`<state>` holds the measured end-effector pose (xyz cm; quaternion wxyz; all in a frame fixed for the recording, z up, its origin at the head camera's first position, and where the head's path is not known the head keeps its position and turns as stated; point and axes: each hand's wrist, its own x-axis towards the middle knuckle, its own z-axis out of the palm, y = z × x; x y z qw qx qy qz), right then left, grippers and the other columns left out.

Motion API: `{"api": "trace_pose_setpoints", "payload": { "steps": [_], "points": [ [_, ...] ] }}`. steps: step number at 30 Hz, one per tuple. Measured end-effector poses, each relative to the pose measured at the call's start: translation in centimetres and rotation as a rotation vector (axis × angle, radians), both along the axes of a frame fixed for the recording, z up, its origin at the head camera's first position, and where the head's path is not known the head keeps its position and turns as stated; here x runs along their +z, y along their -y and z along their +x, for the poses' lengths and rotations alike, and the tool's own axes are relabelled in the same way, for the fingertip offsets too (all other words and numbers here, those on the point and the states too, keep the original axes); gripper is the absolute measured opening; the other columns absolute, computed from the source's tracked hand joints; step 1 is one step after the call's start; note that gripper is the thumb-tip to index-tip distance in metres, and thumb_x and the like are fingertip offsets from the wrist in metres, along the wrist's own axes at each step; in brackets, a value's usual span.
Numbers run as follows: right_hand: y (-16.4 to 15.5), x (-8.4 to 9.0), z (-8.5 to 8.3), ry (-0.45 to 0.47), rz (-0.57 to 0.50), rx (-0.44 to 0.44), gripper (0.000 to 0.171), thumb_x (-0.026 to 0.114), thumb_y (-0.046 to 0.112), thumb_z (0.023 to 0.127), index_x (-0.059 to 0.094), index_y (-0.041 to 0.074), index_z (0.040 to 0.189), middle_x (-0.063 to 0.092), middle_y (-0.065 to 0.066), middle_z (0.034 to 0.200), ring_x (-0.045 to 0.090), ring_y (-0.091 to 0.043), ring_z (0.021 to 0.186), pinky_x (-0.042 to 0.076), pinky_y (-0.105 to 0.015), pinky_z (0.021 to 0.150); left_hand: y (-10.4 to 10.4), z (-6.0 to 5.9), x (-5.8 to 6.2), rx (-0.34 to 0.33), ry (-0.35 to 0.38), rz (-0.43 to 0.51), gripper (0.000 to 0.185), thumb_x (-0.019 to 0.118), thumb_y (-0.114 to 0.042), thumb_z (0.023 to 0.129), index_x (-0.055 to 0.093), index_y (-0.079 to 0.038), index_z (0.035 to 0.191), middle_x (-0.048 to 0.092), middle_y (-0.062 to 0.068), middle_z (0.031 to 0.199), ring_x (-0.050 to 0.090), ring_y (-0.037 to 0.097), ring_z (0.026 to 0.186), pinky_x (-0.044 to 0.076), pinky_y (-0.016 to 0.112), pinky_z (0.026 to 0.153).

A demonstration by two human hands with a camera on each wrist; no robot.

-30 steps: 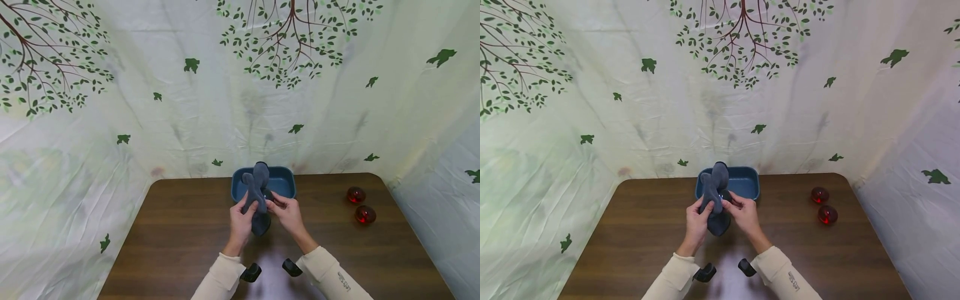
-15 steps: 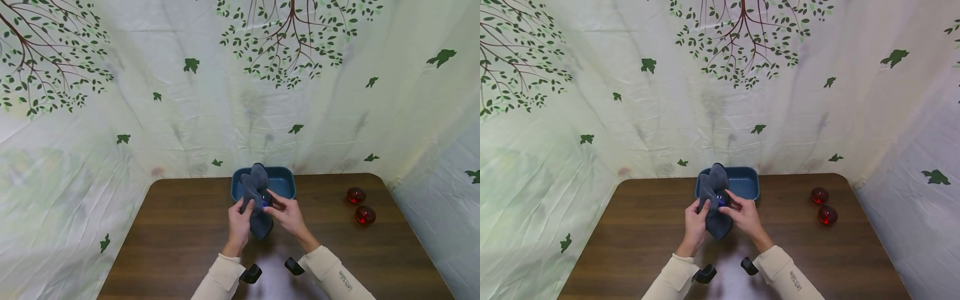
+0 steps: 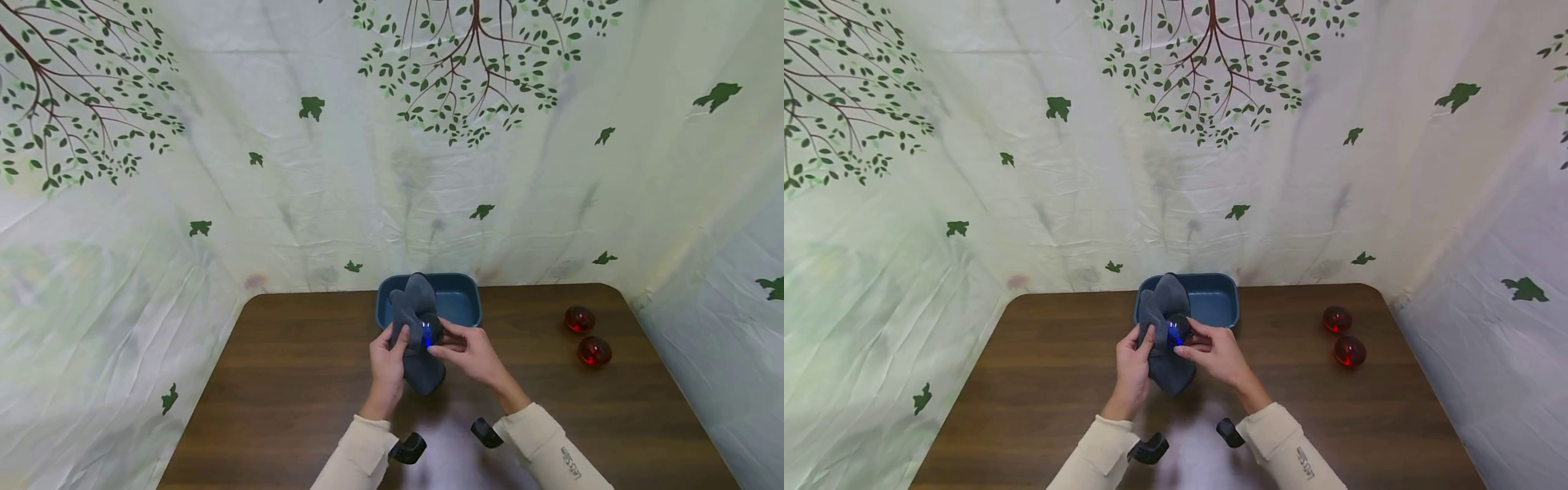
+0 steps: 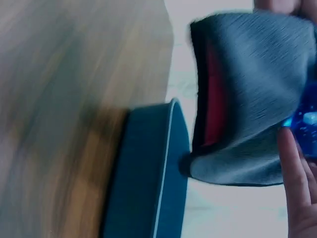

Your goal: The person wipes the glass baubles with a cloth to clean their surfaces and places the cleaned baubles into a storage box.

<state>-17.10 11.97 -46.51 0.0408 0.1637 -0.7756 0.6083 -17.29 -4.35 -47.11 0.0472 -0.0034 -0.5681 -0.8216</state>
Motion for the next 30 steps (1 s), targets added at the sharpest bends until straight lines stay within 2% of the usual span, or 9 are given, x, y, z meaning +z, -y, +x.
{"api": "trace_pose_setpoints", "payload": {
  "steps": [5, 8, 10, 12, 15, 17, 20, 24, 30],
  "points": [
    [-0.1, 2.0, 0.5, -0.404, 0.111, -0.027, 0.060, 0.083, -0.007, 0.065, 0.059, -0.015, 0.120, 0.062, -0.031, 0.116, 0.064, -0.042, 0.099, 0.055, -0.036, 0.082, 0.2, -0.2, 0.1, -0.048, 0.048, 0.054, 0.037, 0.062, -0.014, 0.095, 0.059, 0.013, 0.119, 0.067, 0.005, 0.096, 0.065, 0.015, 0.089, 0.055, 0.028, 0.080],
    [0.0, 2.5, 0.7, -0.532, 0.118, -0.041, 0.062, 0.085, -0.009, 0.059, 0.060, -0.015, 0.116, 0.061, -0.032, 0.117, 0.060, -0.045, 0.105, 0.051, -0.029, 0.089, 0.1, -0.1, 0.2, -0.062, 0.037, 0.035, 0.037, 0.061, -0.014, 0.095, 0.059, 0.014, 0.118, 0.067, 0.003, 0.094, 0.065, 0.013, 0.087, 0.055, 0.027, 0.080],
    [0.1, 2.2, 0.7, -0.520, 0.073, -0.037, 0.060, 0.083, -0.012, 0.060, 0.060, -0.017, 0.115, 0.061, -0.034, 0.113, 0.062, -0.045, 0.099, 0.053, -0.031, 0.085, 0.0, 0.0, 0.2, -0.073, 0.013, 0.012, 0.037, 0.061, -0.013, 0.095, 0.058, 0.015, 0.119, 0.068, 0.004, 0.096, 0.065, 0.013, 0.088, 0.055, 0.026, 0.080],
    [0.3, 1.6, 0.5, -0.440, 0.015, -0.057, 0.055, 0.080, -0.014, 0.065, 0.059, -0.018, 0.116, 0.062, -0.035, 0.111, 0.064, -0.044, 0.095, 0.055, -0.036, 0.076, 0.0, 0.2, 0.2, -0.078, -0.020, -0.016, 0.038, 0.061, -0.011, 0.095, 0.057, 0.016, 0.120, 0.068, 0.009, 0.101, 0.065, 0.013, 0.090, 0.054, 0.027, 0.082],
    [0.6, 0.6, 0.3, -0.199, -0.110, -0.088, 0.044, 0.073, -0.008, 0.079, 0.058, -0.016, 0.120, 0.063, -0.033, 0.110, 0.066, -0.038, 0.091, 0.056, -0.039, 0.069, -0.1, 0.3, 0.1, -0.081, -0.085, -0.071, 0.038, 0.063, -0.006, 0.092, 0.056, 0.015, 0.124, 0.066, 0.019, 0.113, 0.065, 0.015, 0.099, 0.052, 0.028, 0.087],
    [0.8, 0.1, 0.2, -0.032, -0.187, -0.109, 0.039, 0.068, 0.001, 0.087, 0.058, -0.013, 0.123, 0.063, -0.031, 0.111, 0.067, -0.032, 0.093, 0.056, -0.035, 0.071, -0.1, 0.4, 0.0, -0.078, -0.134, -0.115, 0.041, 0.065, -0.004, 0.091, 0.055, 0.012, 0.127, 0.061, 0.023, 0.123, 0.062, 0.019, 0.109, 0.050, 0.029, 0.092],
    [1.1, -0.2, 0.1, 0.099, -0.280, -0.110, 0.038, 0.063, 0.009, 0.093, 0.058, -0.011, 0.125, 0.064, -0.031, 0.110, 0.069, -0.026, 0.091, 0.056, -0.034, 0.073, 0.0, 0.4, 0.0, -0.079, -0.192, -0.161, 0.046, 0.066, -0.002, 0.089, 0.052, 0.007, 0.132, 0.053, 0.021, 0.133, 0.053, 0.026, 0.124, 0.044, 0.033, 0.100],
    [1.2, -0.5, 0.0, 0.041, -0.275, -0.072, 0.039, 0.064, 0.002, 0.091, 0.056, -0.012, 0.126, 0.062, -0.032, 0.115, 0.067, -0.021, 0.097, 0.055, -0.032, 0.077, 0.0, 0.5, 0.1, -0.058, -0.203, -0.160, 0.044, 0.065, -0.005, 0.090, 0.054, 0.005, 0.132, 0.054, 0.019, 0.133, 0.051, 0.031, 0.125, 0.043, 0.037, 0.101],
    [0.6, -0.1, 0.2, -0.191, -0.176, 0.084, 0.056, 0.068, -0.013, 0.081, 0.046, -0.015, 0.133, 0.049, -0.034, 0.132, 0.054, -0.034, 0.115, 0.050, -0.035, 0.086, -0.1, 0.6, 0.3, -0.039, -0.085, -0.093, 0.033, 0.060, -0.014, 0.096, 0.062, 0.008, 0.120, 0.067, 0.020, 0.110, 0.066, 0.019, 0.095, 0.054, 0.032, 0.085]
  ]
}}
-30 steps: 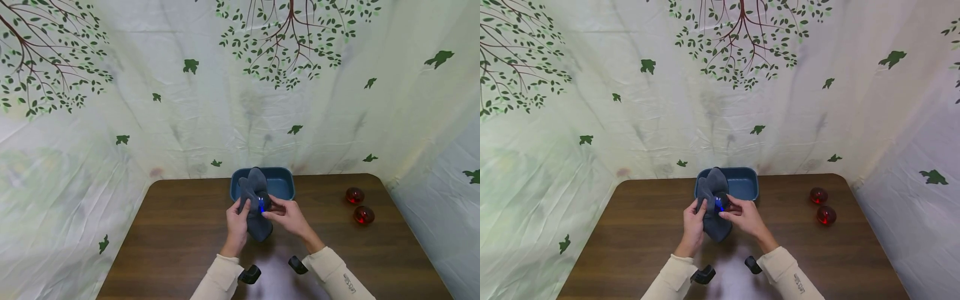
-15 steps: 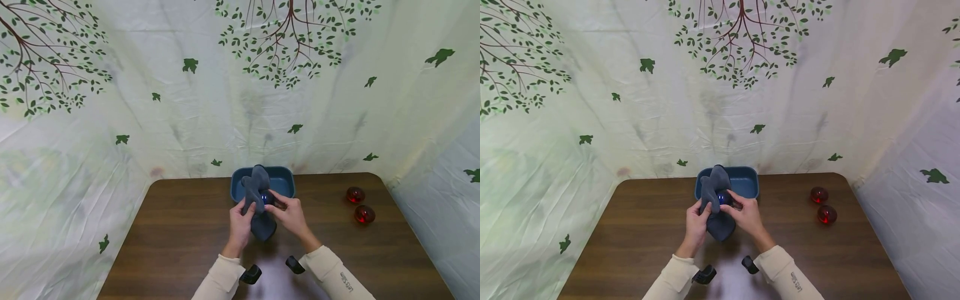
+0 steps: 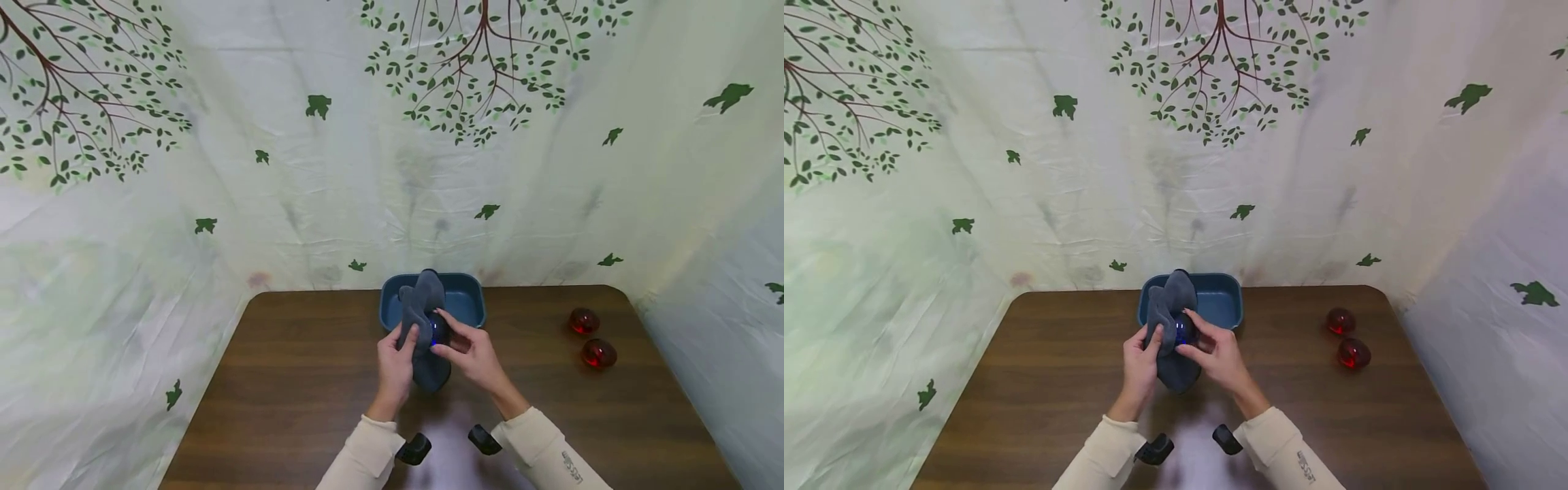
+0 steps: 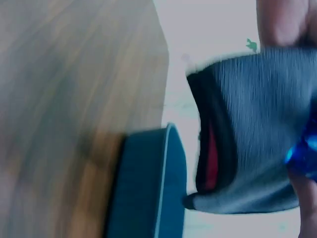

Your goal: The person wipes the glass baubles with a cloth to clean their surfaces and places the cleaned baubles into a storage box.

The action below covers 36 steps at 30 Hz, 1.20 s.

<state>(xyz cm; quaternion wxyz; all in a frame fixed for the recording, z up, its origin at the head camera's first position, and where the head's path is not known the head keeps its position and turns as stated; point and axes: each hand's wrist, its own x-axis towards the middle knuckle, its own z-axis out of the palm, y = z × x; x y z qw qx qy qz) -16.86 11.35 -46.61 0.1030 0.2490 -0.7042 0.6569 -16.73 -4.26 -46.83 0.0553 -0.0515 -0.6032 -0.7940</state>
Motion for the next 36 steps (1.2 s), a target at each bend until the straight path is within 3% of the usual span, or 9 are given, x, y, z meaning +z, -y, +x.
{"api": "trace_pose_setpoints", "payload": {
  "steps": [4, 6, 12, 17, 21, 25, 29, 33, 36],
  "points": [
    [-0.7, 0.7, 0.0, -0.125, 0.089, 0.054, 0.060, 0.070, -0.018, 0.075, 0.045, -0.020, 0.130, 0.049, -0.038, 0.130, 0.055, -0.038, 0.113, 0.052, -0.041, 0.082, -0.2, 0.0, -0.3, -0.013, 0.062, 0.034, 0.036, 0.059, -0.018, 0.097, 0.061, 0.010, 0.120, 0.068, 0.017, 0.107, 0.066, 0.016, 0.093, 0.054, 0.030, 0.085],
    [-0.6, 0.7, 0.0, -0.109, 0.091, 0.026, 0.059, 0.071, -0.019, 0.073, 0.047, -0.021, 0.127, 0.052, -0.039, 0.124, 0.059, -0.040, 0.107, 0.053, -0.044, 0.078, -0.2, 0.0, -0.3, -0.007, 0.056, 0.029, 0.035, 0.060, -0.015, 0.096, 0.061, 0.011, 0.118, 0.068, 0.018, 0.106, 0.066, 0.015, 0.091, 0.054, 0.029, 0.083],
    [0.0, -0.6, -0.3, 0.141, 0.018, -0.124, 0.043, 0.067, -0.007, 0.084, 0.055, -0.016, 0.125, 0.061, -0.034, 0.112, 0.066, -0.032, 0.095, 0.055, -0.034, 0.074, -0.2, -0.1, -0.2, -0.013, -0.028, -0.022, 0.040, 0.065, -0.007, 0.091, 0.057, 0.009, 0.127, 0.060, 0.022, 0.126, 0.059, 0.023, 0.115, 0.049, 0.031, 0.094],
    [0.6, -0.6, -0.1, 0.290, -0.083, -0.140, 0.040, 0.063, 0.004, 0.092, 0.055, -0.014, 0.126, 0.062, -0.033, 0.111, 0.069, -0.022, 0.092, 0.056, -0.032, 0.074, -0.2, -0.1, -0.1, -0.008, -0.077, -0.057, 0.045, 0.066, -0.004, 0.090, 0.053, 0.006, 0.132, 0.051, 0.017, 0.136, 0.045, 0.027, 0.130, 0.041, 0.034, 0.102],
    [0.4, -0.7, -0.3, 0.206, -0.038, -0.118, 0.046, 0.067, -0.003, 0.087, 0.053, -0.011, 0.130, 0.058, -0.031, 0.121, 0.063, -0.031, 0.104, 0.053, -0.033, 0.081, -0.2, -0.4, 0.0, 0.021, -0.053, -0.042, 0.036, 0.063, -0.007, 0.093, 0.059, 0.009, 0.125, 0.062, 0.021, 0.123, 0.060, 0.022, 0.112, 0.049, 0.031, 0.093],
    [0.1, -0.2, -0.2, 0.031, 0.031, -0.035, 0.059, 0.070, -0.014, 0.078, 0.048, -0.014, 0.133, 0.049, -0.034, 0.132, 0.054, -0.045, 0.114, 0.050, -0.041, 0.084, -0.2, -0.5, 0.1, 0.035, 0.059, 0.002, 0.033, 0.060, -0.015, 0.096, 0.063, 0.011, 0.116, 0.069, 0.016, 0.101, 0.066, 0.016, 0.089, 0.055, 0.030, 0.082],
    [-0.2, 0.9, 0.1, -0.084, 0.073, 0.017, 0.059, 0.071, -0.018, 0.074, 0.047, -0.020, 0.128, 0.045, -0.039, 0.132, 0.051, -0.050, 0.114, 0.050, -0.046, 0.083, 0.0, -0.6, -0.1, 0.024, 0.122, 0.004, 0.036, 0.060, -0.020, 0.097, 0.063, 0.010, 0.116, 0.069, 0.010, 0.099, 0.064, 0.015, 0.088, 0.055, 0.029, 0.082],
    [-0.4, 0.8, -0.1, -0.034, 0.072, -0.025, 0.055, 0.071, -0.014, 0.077, 0.050, -0.017, 0.128, 0.053, -0.037, 0.124, 0.059, -0.044, 0.106, 0.053, -0.041, 0.079, -0.1, -0.5, -0.2, 0.004, 0.057, -0.013, 0.035, 0.062, -0.016, 0.095, 0.063, 0.010, 0.118, 0.068, 0.016, 0.105, 0.064, 0.019, 0.093, 0.054, 0.030, 0.084],
    [-0.3, 0.1, -0.3, 0.089, 0.037, -0.098, 0.049, 0.068, -0.008, 0.083, 0.051, -0.015, 0.129, 0.058, -0.034, 0.119, 0.063, -0.038, 0.101, 0.054, -0.036, 0.077, -0.3, -0.5, -0.2, -0.007, -0.031, -0.030, 0.038, 0.065, -0.011, 0.092, 0.060, 0.009, 0.124, 0.063, 0.020, 0.122, 0.061, 0.024, 0.111, 0.050, 0.032, 0.092]
  ]
}}
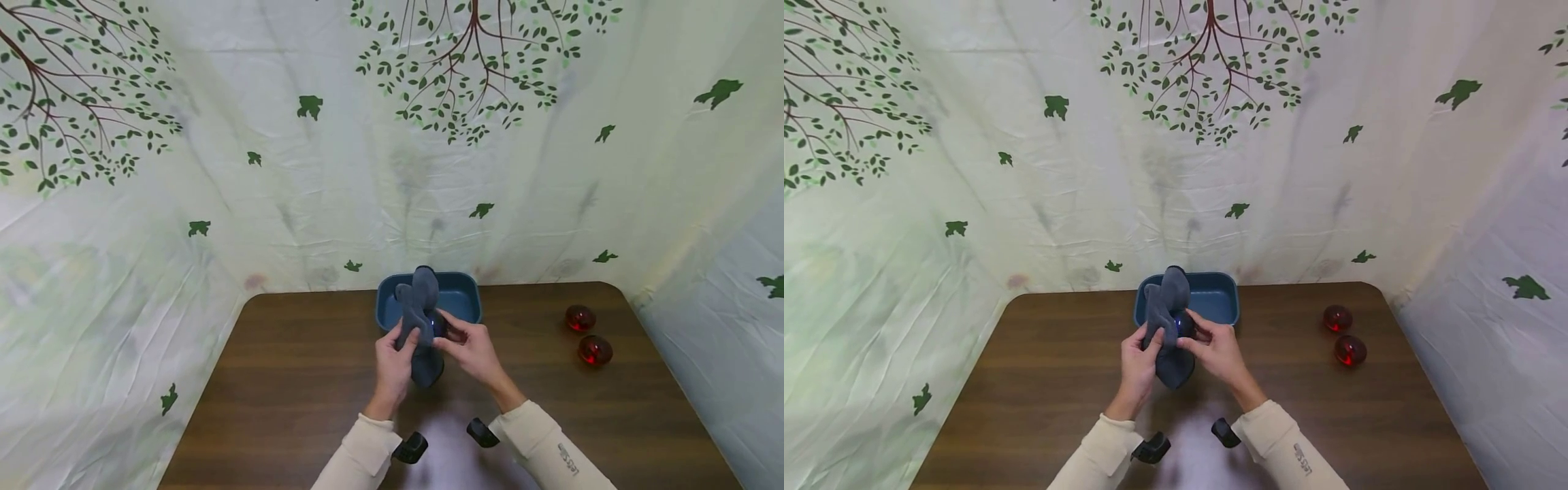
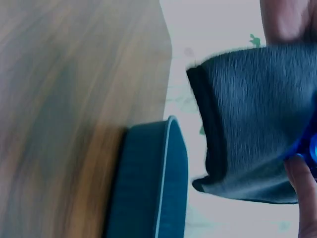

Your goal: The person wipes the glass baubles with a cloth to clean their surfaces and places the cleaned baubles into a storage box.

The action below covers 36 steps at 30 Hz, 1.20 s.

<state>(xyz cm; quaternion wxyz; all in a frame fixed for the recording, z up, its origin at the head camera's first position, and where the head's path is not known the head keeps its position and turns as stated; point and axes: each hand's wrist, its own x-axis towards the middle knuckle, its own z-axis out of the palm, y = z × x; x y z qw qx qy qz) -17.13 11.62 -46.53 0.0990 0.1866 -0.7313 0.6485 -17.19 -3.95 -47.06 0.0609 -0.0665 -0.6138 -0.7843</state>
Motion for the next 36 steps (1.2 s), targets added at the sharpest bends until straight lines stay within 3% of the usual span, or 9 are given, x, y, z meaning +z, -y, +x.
{"api": "trace_pose_setpoints", "payload": {
  "steps": [5, 10, 16, 21, 24, 27, 30, 33, 36],
  "points": [
    [0.5, -0.5, 0.1, 0.207, -0.127, -0.075, 0.038, 0.062, 0.009, 0.094, 0.057, -0.011, 0.126, 0.063, -0.030, 0.113, 0.069, -0.026, 0.093, 0.056, -0.033, 0.074, -0.2, 0.1, 0.0, -0.025, -0.074, -0.044, 0.047, 0.066, -0.007, 0.090, 0.052, 0.006, 0.132, 0.049, 0.017, 0.138, 0.043, 0.029, 0.132, 0.040, 0.038, 0.104],
    [0.2, -0.6, 0.1, 0.217, -0.108, -0.009, 0.042, 0.062, 0.010, 0.094, 0.053, -0.011, 0.130, 0.062, -0.030, 0.115, 0.068, -0.028, 0.096, 0.055, -0.034, 0.077, -0.1, 0.0, 0.2, 0.010, -0.057, -0.033, 0.044, 0.066, -0.006, 0.090, 0.055, 0.007, 0.130, 0.055, 0.019, 0.132, 0.052, 0.025, 0.125, 0.043, 0.034, 0.101],
    [-0.9, -0.5, -0.2, 0.007, 0.078, 0.056, 0.055, 0.071, -0.006, 0.082, 0.050, -0.012, 0.133, 0.060, -0.029, 0.122, 0.065, -0.037, 0.101, 0.055, -0.037, 0.079, 0.1, -0.3, 0.6, 0.052, 0.056, 0.118, 0.035, 0.065, -0.009, 0.092, 0.060, 0.016, 0.116, 0.069, 0.009, 0.097, 0.063, 0.015, 0.088, 0.055, 0.027, 0.080],
    [-1.1, 0.9, 0.0, -0.287, 0.162, -0.014, 0.062, 0.080, -0.012, 0.066, 0.057, -0.013, 0.123, 0.058, -0.031, 0.123, 0.061, -0.042, 0.107, 0.054, -0.044, 0.078, 0.2, -0.2, 0.8, -0.004, 0.117, 0.133, 0.037, 0.062, -0.011, 0.094, 0.058, 0.017, 0.118, 0.067, 0.003, 0.093, 0.062, 0.013, 0.087, 0.054, 0.025, 0.079],
    [-0.7, 2.2, 0.6, -0.358, 0.153, -0.023, 0.059, 0.080, -0.014, 0.064, 0.058, -0.015, 0.119, 0.064, -0.031, 0.109, 0.067, -0.035, 0.096, 0.057, -0.038, 0.073, 0.1, 0.0, 0.6, -0.022, 0.124, 0.135, 0.036, 0.060, -0.010, 0.095, 0.057, 0.017, 0.119, 0.067, 0.004, 0.095, 0.063, 0.013, 0.087, 0.054, 0.026, 0.080],
    [-0.3, 2.2, 0.8, -0.270, 0.083, -0.056, 0.049, 0.076, -0.015, 0.071, 0.058, -0.018, 0.117, 0.066, -0.031, 0.099, 0.070, -0.031, 0.085, 0.057, -0.030, 0.068, 0.0, 0.2, 0.5, -0.028, 0.101, 0.109, 0.035, 0.061, -0.007, 0.094, 0.057, 0.016, 0.121, 0.068, 0.010, 0.101, 0.064, 0.013, 0.090, 0.054, 0.028, 0.083],
    [0.1, 1.0, 0.7, -0.059, -0.004, -0.109, 0.040, 0.070, -0.006, 0.082, 0.059, -0.016, 0.119, 0.068, -0.029, 0.096, 0.070, -0.026, 0.081, 0.056, -0.026, 0.066, -0.2, 0.3, 0.4, -0.023, 0.032, 0.061, 0.038, 0.065, -0.003, 0.090, 0.057, 0.014, 0.123, 0.065, 0.020, 0.116, 0.063, 0.017, 0.103, 0.052, 0.027, 0.089],
    [0.3, -0.1, 0.3, 0.140, -0.084, -0.135, 0.036, 0.066, 0.008, 0.090, 0.061, -0.011, 0.121, 0.066, -0.030, 0.106, 0.070, -0.028, 0.087, 0.056, -0.030, 0.069, -0.3, 0.4, 0.1, -0.020, -0.031, 0.026, 0.044, 0.068, -0.003, 0.088, 0.055, 0.011, 0.127, 0.055, 0.024, 0.130, 0.055, 0.025, 0.120, 0.048, 0.026, 0.095],
    [0.5, -0.1, 0.4, 0.217, -0.116, -0.127, 0.038, 0.065, 0.013, 0.092, 0.060, -0.010, 0.123, 0.066, -0.029, 0.107, 0.070, -0.028, 0.087, 0.056, -0.033, 0.071, -0.4, 0.4, -0.1, -0.015, -0.052, 0.016, 0.047, 0.069, -0.004, 0.087, 0.053, 0.009, 0.129, 0.050, 0.021, 0.135, 0.048, 0.028, 0.127, 0.045, 0.027, 0.098]
  ]
}}
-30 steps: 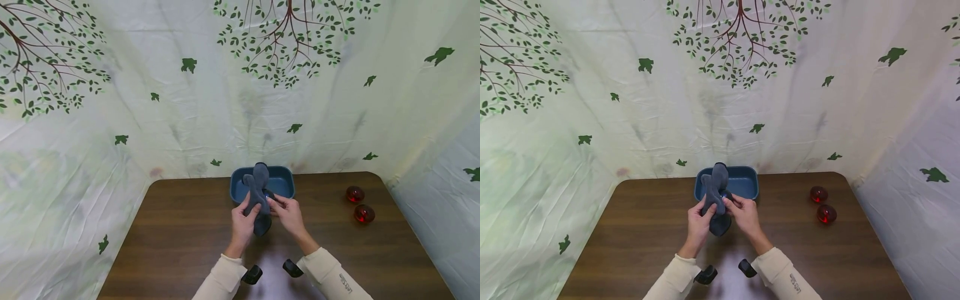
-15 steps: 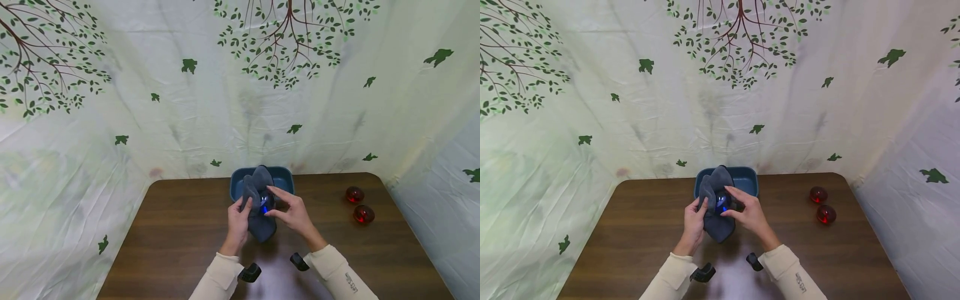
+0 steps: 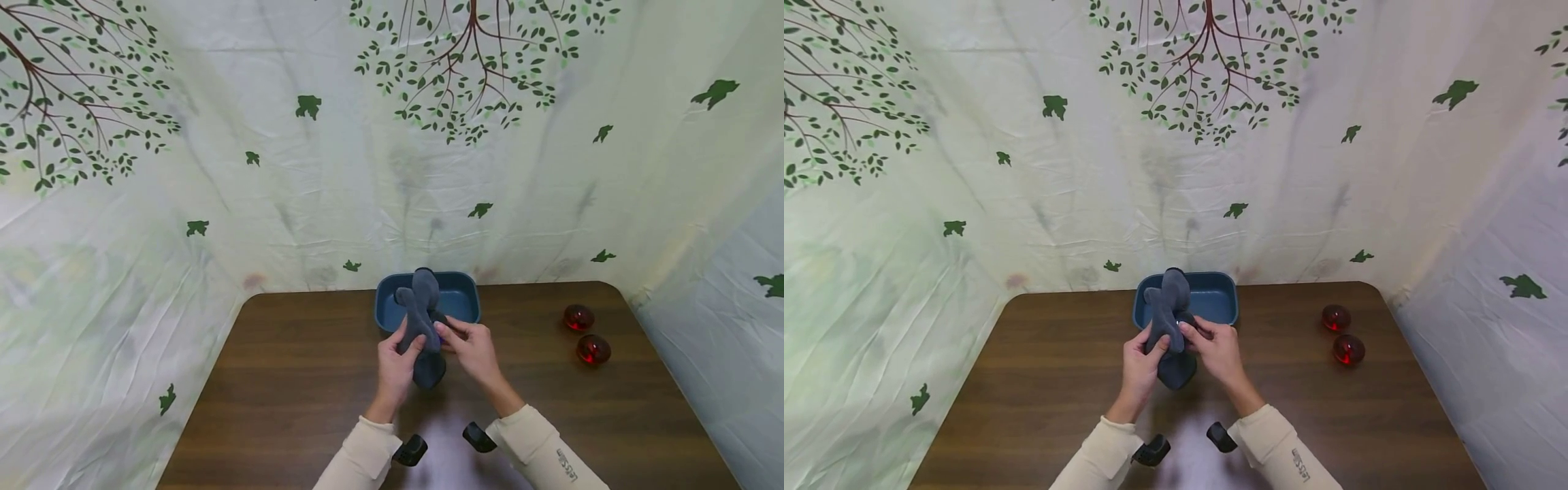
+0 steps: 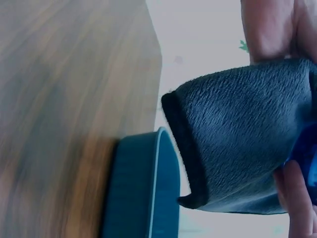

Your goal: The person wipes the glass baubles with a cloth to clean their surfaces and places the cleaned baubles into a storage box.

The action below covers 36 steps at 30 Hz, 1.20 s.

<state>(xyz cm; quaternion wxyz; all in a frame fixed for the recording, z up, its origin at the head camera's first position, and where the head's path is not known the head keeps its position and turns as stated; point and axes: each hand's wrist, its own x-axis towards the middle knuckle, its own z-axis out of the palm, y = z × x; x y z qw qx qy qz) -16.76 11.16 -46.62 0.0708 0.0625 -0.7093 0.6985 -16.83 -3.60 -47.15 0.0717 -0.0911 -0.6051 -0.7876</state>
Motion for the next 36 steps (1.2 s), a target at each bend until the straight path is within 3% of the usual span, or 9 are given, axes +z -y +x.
{"api": "trace_pose_setpoints", "payload": {
  "steps": [4, 9, 13, 16, 22, 26, 29, 32, 36],
  "points": [
    [-0.1, -0.2, 0.1, -0.073, 0.038, 0.036, 0.040, 0.066, 0.004, 0.090, 0.056, -0.011, 0.126, 0.062, -0.031, 0.114, 0.067, -0.032, 0.096, 0.055, -0.031, 0.075, -0.1, 0.0, 0.0, 0.029, 0.028, 0.005, 0.039, 0.066, -0.007, 0.090, 0.059, 0.009, 0.125, 0.059, 0.021, 0.127, 0.058, 0.024, 0.117, 0.049, 0.029, 0.093],
    [-0.2, 0.6, 0.6, -0.296, 0.070, 0.112, 0.050, 0.069, -0.013, 0.080, 0.051, -0.017, 0.127, 0.054, -0.037, 0.122, 0.060, -0.040, 0.106, 0.053, -0.034, 0.081, -0.2, 0.0, 0.4, 0.051, 0.128, 0.056, 0.036, 0.062, -0.015, 0.095, 0.062, 0.011, 0.119, 0.068, 0.019, 0.106, 0.066, 0.016, 0.092, 0.055, 0.030, 0.082],
    [-0.3, 1.4, 1.0, -0.391, 0.072, 0.147, 0.052, 0.071, -0.019, 0.074, 0.051, -0.022, 0.122, 0.052, -0.039, 0.122, 0.059, -0.043, 0.106, 0.052, -0.039, 0.081, -0.2, 0.1, 0.4, 0.048, 0.187, 0.089, 0.036, 0.060, -0.015, 0.096, 0.061, 0.012, 0.120, 0.068, 0.015, 0.105, 0.065, 0.015, 0.091, 0.055, 0.029, 0.082],
    [-0.2, 0.9, 0.8, -0.314, 0.073, 0.101, 0.047, 0.069, -0.015, 0.079, 0.053, -0.020, 0.122, 0.055, -0.038, 0.119, 0.061, -0.040, 0.103, 0.053, -0.036, 0.079, -0.2, 0.1, 0.3, 0.035, 0.154, 0.052, 0.034, 0.061, -0.010, 0.095, 0.061, 0.013, 0.119, 0.066, 0.020, 0.111, 0.065, 0.019, 0.097, 0.054, 0.029, 0.085],
    [0.2, -0.1, 0.1, 0.001, -0.008, -0.046, 0.035, 0.063, 0.006, 0.093, 0.059, -0.013, 0.122, 0.064, -0.031, 0.108, 0.070, -0.023, 0.083, 0.057, -0.031, 0.068, -0.3, 0.3, 0.1, 0.019, -0.023, -0.119, 0.043, 0.066, -0.006, 0.090, 0.055, 0.007, 0.130, 0.050, 0.018, 0.137, 0.046, 0.028, 0.129, 0.041, 0.036, 0.101],
    [0.5, -0.1, 0.0, 0.063, 0.038, -0.102, 0.037, 0.065, 0.018, 0.093, 0.063, -0.010, 0.118, 0.069, -0.027, 0.098, 0.071, -0.020, 0.072, 0.057, -0.031, 0.063, -0.4, 0.3, -0.3, 0.033, -0.062, -0.172, 0.046, 0.066, -0.005, 0.089, 0.053, 0.005, 0.132, 0.049, 0.017, 0.137, 0.045, 0.030, 0.130, 0.039, 0.040, 0.103],
    [0.2, -0.1, 0.1, 0.048, 0.063, -0.032, 0.042, 0.063, 0.018, 0.095, 0.058, -0.012, 0.123, 0.066, -0.029, 0.107, 0.071, -0.026, 0.080, 0.057, -0.032, 0.068, -0.3, 0.2, -0.4, 0.044, -0.019, -0.113, 0.043, 0.065, -0.005, 0.091, 0.054, 0.006, 0.131, 0.053, 0.018, 0.134, 0.049, 0.028, 0.127, 0.042, 0.038, 0.101],
    [-0.5, -0.3, 0.0, 0.014, 0.076, 0.113, 0.046, 0.062, 0.011, 0.094, 0.049, -0.013, 0.132, 0.060, -0.032, 0.119, 0.068, -0.032, 0.094, 0.056, -0.034, 0.076, -0.1, 0.0, -0.2, 0.060, 0.066, -0.030, 0.037, 0.063, -0.008, 0.093, 0.059, 0.008, 0.126, 0.062, 0.019, 0.124, 0.060, 0.025, 0.113, 0.049, 0.032, 0.094],
    [-1.5, -0.5, -0.2, -0.094, 0.163, 0.223, 0.052, 0.069, 0.002, 0.087, 0.050, -0.010, 0.134, 0.064, -0.028, 0.114, 0.069, -0.029, 0.092, 0.056, -0.033, 0.078, 0.4, -0.1, 0.2, 0.045, 0.173, 0.084, 0.035, 0.060, -0.013, 0.096, 0.061, 0.011, 0.121, 0.067, 0.013, 0.105, 0.064, 0.018, 0.094, 0.054, 0.029, 0.084]
  ]
}}
